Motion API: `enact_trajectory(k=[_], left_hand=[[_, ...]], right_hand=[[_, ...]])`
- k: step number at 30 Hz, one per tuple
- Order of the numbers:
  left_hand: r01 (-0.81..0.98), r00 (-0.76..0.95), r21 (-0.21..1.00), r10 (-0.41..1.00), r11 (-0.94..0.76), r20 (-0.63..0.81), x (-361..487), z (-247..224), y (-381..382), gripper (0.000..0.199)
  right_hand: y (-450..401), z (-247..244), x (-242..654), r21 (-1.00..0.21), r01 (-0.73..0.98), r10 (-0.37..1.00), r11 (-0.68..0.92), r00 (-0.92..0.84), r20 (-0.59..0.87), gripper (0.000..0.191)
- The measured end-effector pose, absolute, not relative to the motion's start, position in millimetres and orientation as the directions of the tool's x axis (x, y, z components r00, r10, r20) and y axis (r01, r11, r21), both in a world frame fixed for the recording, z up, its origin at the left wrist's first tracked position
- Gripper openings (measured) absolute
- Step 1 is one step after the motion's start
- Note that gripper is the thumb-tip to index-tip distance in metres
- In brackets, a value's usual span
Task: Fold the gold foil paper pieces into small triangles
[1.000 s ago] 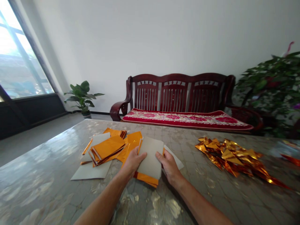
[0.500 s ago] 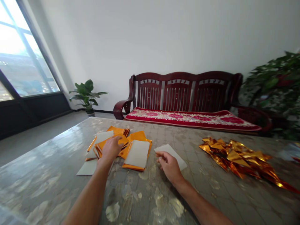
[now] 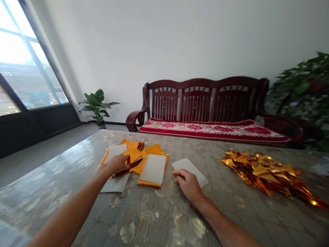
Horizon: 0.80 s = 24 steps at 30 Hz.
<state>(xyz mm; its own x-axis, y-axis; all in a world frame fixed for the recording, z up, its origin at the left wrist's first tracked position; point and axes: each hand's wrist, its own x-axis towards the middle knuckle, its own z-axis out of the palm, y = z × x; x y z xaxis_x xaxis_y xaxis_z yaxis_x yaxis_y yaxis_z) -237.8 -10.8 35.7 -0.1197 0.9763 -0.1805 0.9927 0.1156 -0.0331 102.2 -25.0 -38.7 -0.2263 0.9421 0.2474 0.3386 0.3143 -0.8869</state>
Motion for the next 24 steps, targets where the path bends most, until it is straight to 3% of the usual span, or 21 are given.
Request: enact_trajectory(k=[16, 24], left_hand=[[0.999, -0.034, -0.018, 0.989, 0.032, -0.147, -245.7, 45.6, -19.1, 0.044], [0.997, -0.038, -0.069, 0.995, 0.032, -0.094, -245.2, 30.8, -20.5, 0.036]], right_hand=[[-25.2, -37.0, 102.7, -0.882, 0.362, 0.945, 0.302, -0.239, 0.225, 0.035], [-25.7, -36.3, 102.5, -0.891, 0.347, 0.944, 0.292, -0.253, 0.210, 0.034]])
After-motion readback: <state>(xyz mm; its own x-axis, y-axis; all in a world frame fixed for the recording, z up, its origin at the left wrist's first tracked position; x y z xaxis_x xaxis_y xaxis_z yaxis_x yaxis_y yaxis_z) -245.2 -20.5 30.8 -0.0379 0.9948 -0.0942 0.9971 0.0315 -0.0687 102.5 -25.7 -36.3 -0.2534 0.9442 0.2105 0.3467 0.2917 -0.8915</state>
